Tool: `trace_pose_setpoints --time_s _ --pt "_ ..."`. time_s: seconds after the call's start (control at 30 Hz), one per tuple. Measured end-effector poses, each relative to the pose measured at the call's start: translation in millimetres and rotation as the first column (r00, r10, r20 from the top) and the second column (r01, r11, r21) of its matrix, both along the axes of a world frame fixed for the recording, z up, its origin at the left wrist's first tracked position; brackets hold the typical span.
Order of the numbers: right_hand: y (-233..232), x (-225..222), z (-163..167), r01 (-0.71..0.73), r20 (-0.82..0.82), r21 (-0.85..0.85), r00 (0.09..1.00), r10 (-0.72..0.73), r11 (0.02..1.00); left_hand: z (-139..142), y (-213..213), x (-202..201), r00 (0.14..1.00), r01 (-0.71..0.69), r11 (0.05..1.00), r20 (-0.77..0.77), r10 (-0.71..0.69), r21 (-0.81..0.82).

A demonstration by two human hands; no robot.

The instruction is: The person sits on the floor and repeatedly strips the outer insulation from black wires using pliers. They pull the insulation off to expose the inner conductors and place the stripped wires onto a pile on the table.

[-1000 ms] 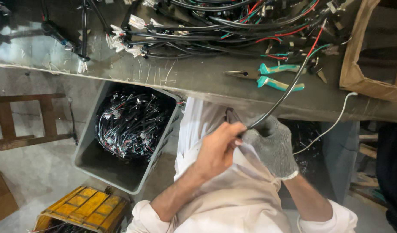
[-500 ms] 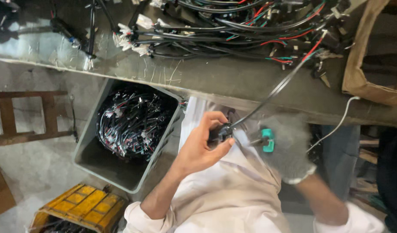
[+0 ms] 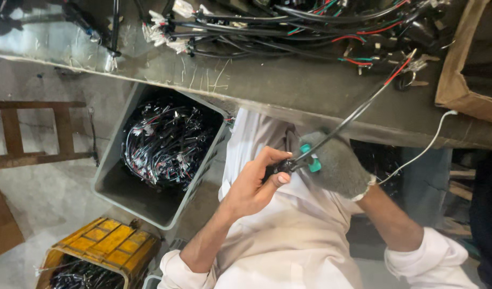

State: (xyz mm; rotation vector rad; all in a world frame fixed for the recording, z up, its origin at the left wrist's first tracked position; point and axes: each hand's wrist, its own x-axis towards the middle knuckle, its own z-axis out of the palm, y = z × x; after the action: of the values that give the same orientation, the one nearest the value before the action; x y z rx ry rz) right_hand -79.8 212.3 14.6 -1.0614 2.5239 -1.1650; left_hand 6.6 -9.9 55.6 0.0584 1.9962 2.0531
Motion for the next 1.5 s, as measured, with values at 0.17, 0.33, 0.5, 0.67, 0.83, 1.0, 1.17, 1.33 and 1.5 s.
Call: trace_pose_setpoints --time_s 0.17,0.33,0.5,0.67,0.83,1.0,1.17,1.33,1.5 --pt "-5 -5 10 0.004 -0.082 0.038 0.997 -0.001 0.999 -1 0 -1 0.998 -0.022 0.995 0.059 0.017 0.094" --pt "-13 15 29 0.16 0.138 0.074 0.976 -0.169 0.984 -7 4 -6 0.986 -0.164 0.981 -0.058 0.158 -0.105" --pt "-19 31 34 0.189 0.42 0.367 0.84 -0.343 0.911 -17 13 -9 0.962 -0.261 0.913 -0.169 0.216 -0.313" --pt "-18 34 29 0.196 0.441 0.372 0.823 -0.359 0.907 -26 15 -8 0.956 -0.271 0.893 -0.207 0.208 -0.36" --pt "-21 32 18 0.195 0.398 0.468 0.824 -0.403 0.862 -30 14 -13 0.884 -0.35 0.695 -0.466 0.025 -0.628" --pt "-26 33 11 0.227 0.413 0.38 0.826 -0.384 0.897 -36 7 -20 0.836 -0.394 0.642 -0.547 -0.046 -0.657" --pt "-27 37 13 0.255 0.225 0.262 0.922 -0.316 0.931 -37 -2 -23 0.782 -0.444 0.579 -0.612 -0.124 -0.684" --pt "-41 26 7 0.26 0.463 0.294 0.803 -0.375 0.92 -30 -4 -30 0.821 -0.397 0.631 -0.565 -0.081 -0.667" --pt "-39 17 6 0.196 0.182 0.068 0.962 -0.205 0.978 -19 -10 -26 0.95 -0.202 0.861 -0.309 0.056 -0.466"
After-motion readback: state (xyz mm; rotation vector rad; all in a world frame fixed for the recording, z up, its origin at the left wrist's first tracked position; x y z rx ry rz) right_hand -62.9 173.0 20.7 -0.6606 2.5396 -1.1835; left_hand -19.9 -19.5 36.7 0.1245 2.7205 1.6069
